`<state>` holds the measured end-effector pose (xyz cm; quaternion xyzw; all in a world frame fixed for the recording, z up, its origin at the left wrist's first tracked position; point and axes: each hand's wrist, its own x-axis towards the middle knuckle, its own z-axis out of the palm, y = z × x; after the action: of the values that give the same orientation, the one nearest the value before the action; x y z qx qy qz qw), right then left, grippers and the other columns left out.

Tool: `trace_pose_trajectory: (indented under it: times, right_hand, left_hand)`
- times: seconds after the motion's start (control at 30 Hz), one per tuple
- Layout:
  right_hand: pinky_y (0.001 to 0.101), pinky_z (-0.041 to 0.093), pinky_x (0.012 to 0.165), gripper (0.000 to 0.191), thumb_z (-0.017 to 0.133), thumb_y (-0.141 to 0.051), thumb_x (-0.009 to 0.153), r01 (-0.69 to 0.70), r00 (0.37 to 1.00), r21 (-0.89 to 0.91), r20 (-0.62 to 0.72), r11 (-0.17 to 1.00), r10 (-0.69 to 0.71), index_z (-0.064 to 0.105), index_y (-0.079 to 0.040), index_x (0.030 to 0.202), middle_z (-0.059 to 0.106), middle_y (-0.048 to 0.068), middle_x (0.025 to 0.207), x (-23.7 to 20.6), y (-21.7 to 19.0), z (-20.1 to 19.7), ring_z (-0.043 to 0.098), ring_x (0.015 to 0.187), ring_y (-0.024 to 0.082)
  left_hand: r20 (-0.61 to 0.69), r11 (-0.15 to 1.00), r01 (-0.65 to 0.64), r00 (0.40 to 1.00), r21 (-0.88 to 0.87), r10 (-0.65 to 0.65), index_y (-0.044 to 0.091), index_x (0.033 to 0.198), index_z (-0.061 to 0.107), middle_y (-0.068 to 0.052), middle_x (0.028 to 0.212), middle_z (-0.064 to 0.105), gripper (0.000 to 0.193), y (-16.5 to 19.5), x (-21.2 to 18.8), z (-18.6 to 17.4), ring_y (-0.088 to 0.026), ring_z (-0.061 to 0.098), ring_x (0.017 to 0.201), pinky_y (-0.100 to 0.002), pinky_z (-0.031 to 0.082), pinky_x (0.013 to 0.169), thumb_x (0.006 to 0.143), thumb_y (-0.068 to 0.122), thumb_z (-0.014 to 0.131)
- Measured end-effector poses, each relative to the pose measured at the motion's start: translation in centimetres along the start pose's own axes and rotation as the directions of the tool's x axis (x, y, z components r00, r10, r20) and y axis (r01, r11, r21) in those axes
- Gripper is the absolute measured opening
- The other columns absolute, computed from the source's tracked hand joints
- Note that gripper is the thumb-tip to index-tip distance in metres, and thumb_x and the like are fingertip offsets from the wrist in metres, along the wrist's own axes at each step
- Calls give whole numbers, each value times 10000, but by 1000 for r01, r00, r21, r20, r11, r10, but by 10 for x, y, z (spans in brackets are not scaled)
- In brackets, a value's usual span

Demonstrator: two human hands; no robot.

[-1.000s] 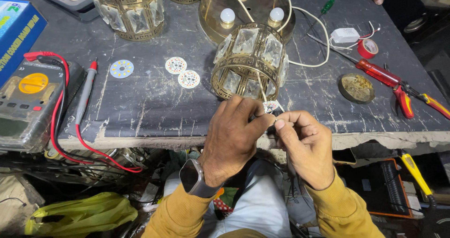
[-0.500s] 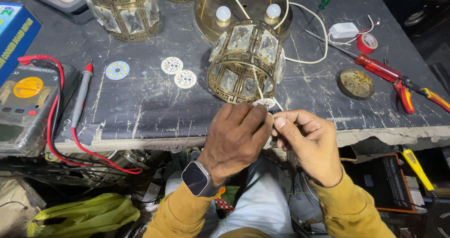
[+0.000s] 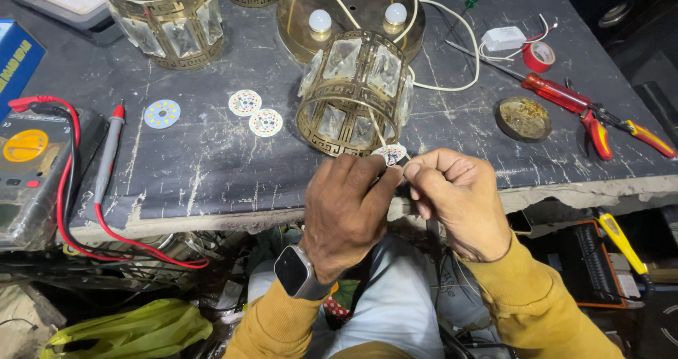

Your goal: The person repairs decorative ceiling lamp fixtures at a cluttered workbench. They solder wires onto small round LED circuit boards with a soldering iron, test components with a multimeter, strip and twist wires by hand, use pliers on the wiring, and attach the LED boards to the brass lamp frames.

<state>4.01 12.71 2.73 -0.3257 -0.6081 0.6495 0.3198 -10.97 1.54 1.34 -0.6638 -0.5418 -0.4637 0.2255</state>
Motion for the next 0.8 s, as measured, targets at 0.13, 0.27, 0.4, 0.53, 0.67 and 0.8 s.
trace_pose_trajectory:
  times: [0.13,0.27,0.4,0.53,0.67,0.8]
  right_hand:
    - [211,391,467,127,654,-55,934,61,997,-45,-43,997,-63,687,58,888,620,34,691,0,1,5,507,524,64]
    - [216,398,457,138,663,-74,941,32,999,-42,-9,999,-32,704,52,903,625,25,682,3,2,2,513,511,63]
    - [210,432,471,183,668,-116,945,-56,998,-45,38,997,57,748,30,1021,654,11,702,-3,0,-12,551,523,59]
    - [194,512,587,225,686,-120,970,199,968,-305,-90,931,-236,735,10,1147,722,38,854,-10,-13,-44,639,658,64]
    - [326,510,880,509,808,-315,1005,242,713,-820,-212,519,-668,635,59,1304,703,152,1133,6,-22,-96,637,997,215]
    - [566,330,1030,1025,894,-572,752,-147,770,-972,-230,185,-595,493,59,1453,659,245,1270,38,-5,-137,524,1217,412]
  left_hand:
    - [7,999,-33,999,23,33,-11,1128,676,-122,1123,619,303,0,3,3,-299,604,976,-434,473,771,841,73,730]
    - [30,992,-103,994,69,101,-41,1109,671,-139,1136,627,326,0,7,3,-300,596,948,-438,465,747,815,80,747]
    - [22,998,-52,998,-22,53,-34,1094,667,-134,1098,606,262,0,8,3,-309,584,947,-443,476,773,855,51,736]
    - [6,998,1,1000,-64,-1,-16,1070,664,-123,1074,596,193,0,7,-1,-304,572,929,-435,468,775,899,36,736]
    - [-23,996,25,999,-91,-27,-3,1066,660,-110,1075,593,161,0,7,-4,-295,564,918,-428,465,782,928,45,727]
    - [-41,996,33,999,-79,-37,4,1061,650,-104,1079,576,150,0,7,-3,-289,569,936,-425,472,799,939,54,721]
